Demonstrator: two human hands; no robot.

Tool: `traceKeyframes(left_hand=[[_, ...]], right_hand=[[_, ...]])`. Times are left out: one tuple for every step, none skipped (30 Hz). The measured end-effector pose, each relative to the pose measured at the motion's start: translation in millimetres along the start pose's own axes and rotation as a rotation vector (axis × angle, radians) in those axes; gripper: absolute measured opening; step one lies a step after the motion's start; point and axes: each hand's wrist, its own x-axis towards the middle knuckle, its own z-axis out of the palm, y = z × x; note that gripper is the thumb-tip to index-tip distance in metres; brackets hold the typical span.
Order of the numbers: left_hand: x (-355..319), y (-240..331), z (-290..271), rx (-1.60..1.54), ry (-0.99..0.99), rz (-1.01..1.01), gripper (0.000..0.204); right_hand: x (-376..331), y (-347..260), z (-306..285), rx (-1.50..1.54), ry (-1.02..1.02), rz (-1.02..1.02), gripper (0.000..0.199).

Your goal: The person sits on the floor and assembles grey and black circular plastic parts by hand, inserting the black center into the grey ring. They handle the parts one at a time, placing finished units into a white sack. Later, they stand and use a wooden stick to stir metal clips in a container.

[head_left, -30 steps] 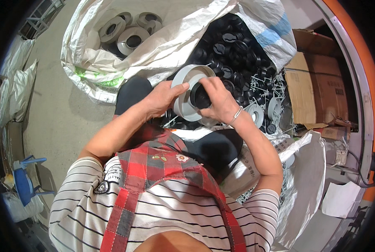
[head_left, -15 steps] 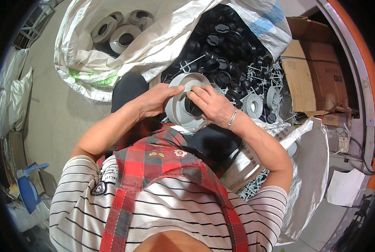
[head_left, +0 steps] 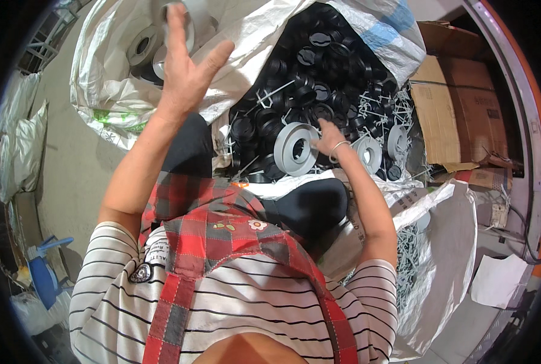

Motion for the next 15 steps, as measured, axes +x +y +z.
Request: traceKeyframes(left_hand=[[-12.9,-12.7,-0.2,0.001,-0.07,-0.127,0.086],[-30.5,-19.2,7.7,-0.052,-0.205,-0.292,0.083],[-57.2,-21.3,15.9,-0.119,-0.364,-0.588,0.08],[-75.8,-14.0,25.4,-0.138,-0.495,-0.737,0.081],[-99.8,-24.7,29.3,-0.276,-0.591,-0.82,0.085],[-117.9,-26.3,38.0,-0.163,-0.615,-0.777,0.093],[-135.3,-29.1,44.3,-0.033,-0.614,-0.729,0.101],[-148.8,-28.2,53.4,0.027,-0.568,-0.79,0.083],[-151.8,-35.5,53.3,-0.313,-0.622,-1.12,0.068],[-144.2,-33.5,54.2,-0.675,-0.658,-1.432,0.054],[-137.3,-27.1,56.7,-0.737,-0.524,-1.504,0.031],[-144.9,-46.3,61.3,-0.647,-0.578,-1.476,0.028],[-143.5,-49.3,59.1,-0.643,-0.536,-1.446,0.027],[-134.4,-47.4,58.9,-0.641,-0.503,-1.408,0.026],[-124.7,-42.5,55.6,-0.568,-0.533,-1.364,0.027]], right_hand=[[4.5,-4.9,8.0,0.021,-0.075,-0.002,0.075],[3.6,-11.8,15.2,0.039,-0.149,0.003,0.081],[2.7,-19.1,20.6,0.092,-0.11,0.039,0.075],[7.5,-20.7,23.3,0.101,-0.105,0.092,0.065],[10.8,-29.5,21.0,0.126,-0.075,0.028,0.06],[8.3,-34.7,14.4,0.148,-0.043,-0.015,0.055],[6.0,-45.2,5.1,0.265,0.018,-0.021,0.053],[6.1,-53.2,-4.7,0.386,0.08,-0.12,0.053],[9.1,-62.8,-15.4,0.506,0.049,-0.151,0.053],[14.2,-65.4,-24.8,0.623,0.023,-0.178,0.052],[25.8,-60.0,-29.5,0.756,-0.085,-0.031,0.052],[54.9,-31.2,-19.0,0.754,-0.17,0.088,0.058],[57.6,-24.6,-15.8,0.414,0.047,0.078,0.064],[59.6,-17.1,-16.7,0.07,0.268,0.068,0.071],[67.3,4.7,1.0,0.016,0.294,0.148,0.085]])
